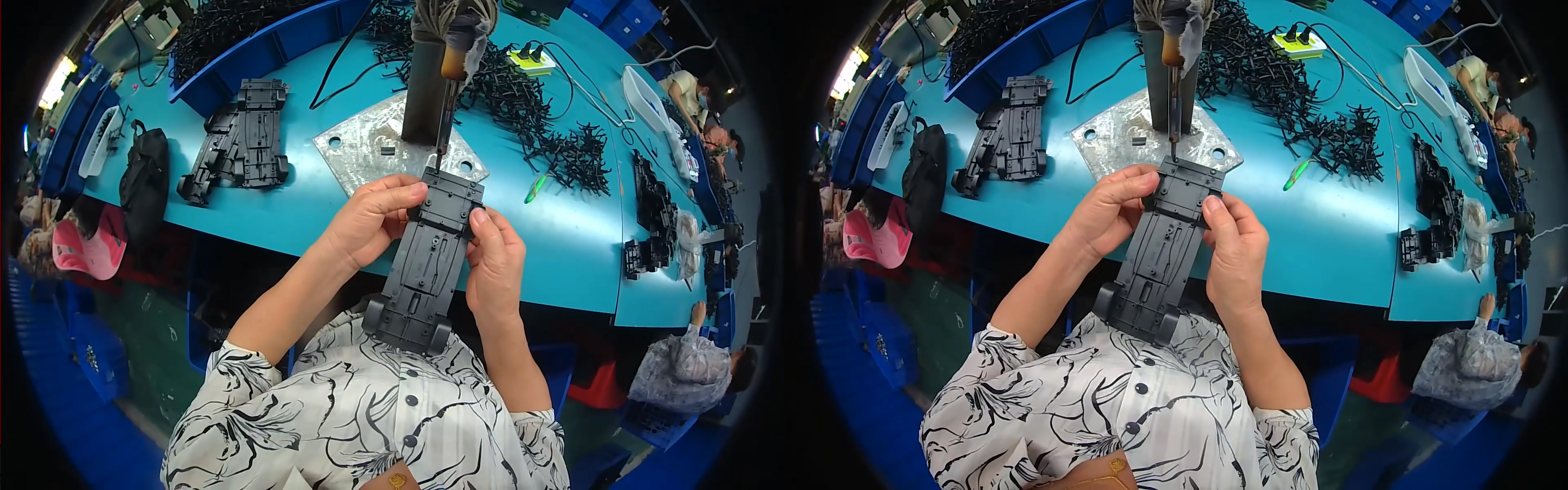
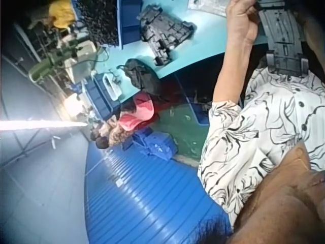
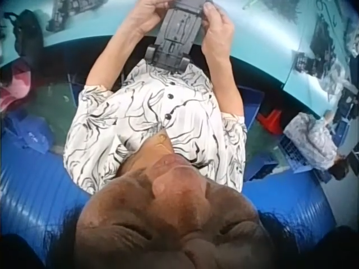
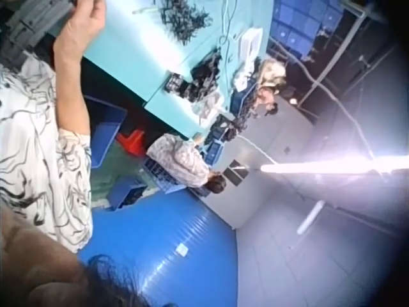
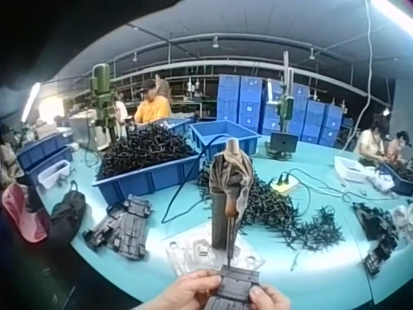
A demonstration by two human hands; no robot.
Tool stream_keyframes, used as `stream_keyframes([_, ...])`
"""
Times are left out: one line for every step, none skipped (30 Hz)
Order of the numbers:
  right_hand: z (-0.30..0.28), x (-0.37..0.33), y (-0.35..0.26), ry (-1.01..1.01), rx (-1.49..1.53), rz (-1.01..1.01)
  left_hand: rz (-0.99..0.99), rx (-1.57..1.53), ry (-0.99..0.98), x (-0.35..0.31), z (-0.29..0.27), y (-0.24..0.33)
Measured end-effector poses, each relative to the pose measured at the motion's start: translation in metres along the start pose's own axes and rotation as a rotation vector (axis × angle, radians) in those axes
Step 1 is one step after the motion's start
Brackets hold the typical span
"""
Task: Assembling a toy truck chassis by attaching plastic components using an electric screwdriver.
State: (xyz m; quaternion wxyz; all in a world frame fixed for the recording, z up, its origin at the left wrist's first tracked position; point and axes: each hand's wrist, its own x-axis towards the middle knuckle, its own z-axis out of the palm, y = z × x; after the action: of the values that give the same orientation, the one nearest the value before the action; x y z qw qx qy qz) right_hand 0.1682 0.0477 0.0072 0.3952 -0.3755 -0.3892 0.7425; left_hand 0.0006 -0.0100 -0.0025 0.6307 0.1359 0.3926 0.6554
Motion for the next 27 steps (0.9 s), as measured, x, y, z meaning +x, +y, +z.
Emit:
stream_keyframes([0.002,0.000,-0.001,-0.007,0.001,0.000,0.005,-0.019,-0.018,0.000,-0.002,0.001])
stream_keyframes([0.002,0.001,-0.002,-0.013,0.004,0.001,0.004,-0.020,-0.015,0.000,-0.001,0.001])
stream_keyframes([0.002,0.001,-0.003,-0.014,0.003,0.004,0.009,-0.011,-0.009,0.000,0.001,0.001])
stream_keyframes([0.002,0.001,-0.005,-0.018,0.007,0.003,0.014,-0.002,-0.003,0.000,0.003,0.002])
stream_keyframes([0.002,0.001,-0.006,-0.023,0.011,0.001,0.015,-0.003,0.000,0.000,0.004,0.003])
stream_keyframes([0.001,0.002,-0.006,-0.025,0.011,0.004,0.016,-0.007,-0.015,0.001,0.005,0.003])
stream_keyframes([0.001,0.003,-0.007,-0.029,0.004,-0.013,0.018,-0.011,-0.030,0.001,0.006,0.004])
stream_keyframes([0.001,0.003,-0.007,-0.031,-0.004,-0.031,0.017,-0.011,-0.029,0.001,0.007,0.004])
stream_keyframes([0.001,0.004,-0.007,-0.031,-0.004,-0.030,0.018,-0.012,-0.031,0.002,0.008,0.005])
stream_keyframes([0.001,0.004,-0.007,-0.028,-0.004,-0.034,0.018,-0.012,-0.033,0.002,0.008,0.005])
stream_keyframes([0.002,0.004,-0.008,-0.026,-0.003,-0.039,0.019,-0.012,-0.031,0.003,0.008,0.005])
stream_keyframes([0.003,0.004,-0.009,-0.027,-0.003,-0.038,0.020,-0.015,-0.032,0.003,0.007,0.006])
stream_keyframes([0.003,0.003,-0.011,-0.038,-0.010,-0.043,0.021,-0.017,-0.032,0.003,0.007,0.006])
stream_keyframes([0.003,0.003,-0.013,-0.048,-0.017,-0.049,0.021,-0.017,-0.032,0.003,0.007,0.006])
stream_keyframes([0.005,0.003,-0.014,-0.048,-0.017,-0.048,0.020,-0.020,-0.031,0.003,0.009,0.007])
stream_keyframes([0.006,0.003,-0.014,-0.031,-0.017,-0.044,0.019,-0.023,-0.031,0.003,0.009,0.007])
stream_keyframes([0.008,0.003,-0.015,-0.014,-0.017,-0.040,0.019,-0.023,-0.029,0.004,0.009,0.007])
stream_keyframes([0.010,0.003,-0.015,-0.015,-0.017,-0.039,0.016,-0.023,-0.021,0.005,0.008,0.006])
stream_keyframes([0.012,0.002,-0.016,-0.010,-0.009,-0.043,0.013,-0.022,-0.013,0.006,0.007,0.005])
stream_keyframes([0.013,0.002,-0.016,-0.005,-0.002,-0.047,0.014,-0.023,-0.011,0.005,0.008,0.006])
stream_keyframes([0.012,0.003,-0.017,-0.007,-0.002,-0.045,0.010,-0.025,-0.005,0.004,0.010,0.007])
stream_keyframes([0.011,0.003,-0.018,-0.013,-0.017,-0.038,0.006,-0.027,0.002,0.004,0.010,0.008])
stream_keyframes([0.010,0.003,-0.018,-0.019,-0.032,-0.031,0.007,-0.028,0.004,0.004,0.010,0.008])
stream_keyframes([0.009,0.003,-0.018,-0.021,-0.033,-0.029,0.008,-0.033,0.003,0.004,0.009,0.007])
stream_keyframes([0.009,0.004,-0.018,-0.035,-0.021,-0.027,0.009,-0.038,0.002,0.004,0.009,0.007])
stream_keyframes([0.008,0.004,-0.017,-0.048,-0.008,-0.025,0.009,-0.039,0.003,0.004,0.011,0.008])
stream_keyframes([0.007,0.005,-0.017,-0.049,-0.009,-0.024,0.012,-0.044,-0.003,0.002,0.014,0.010])
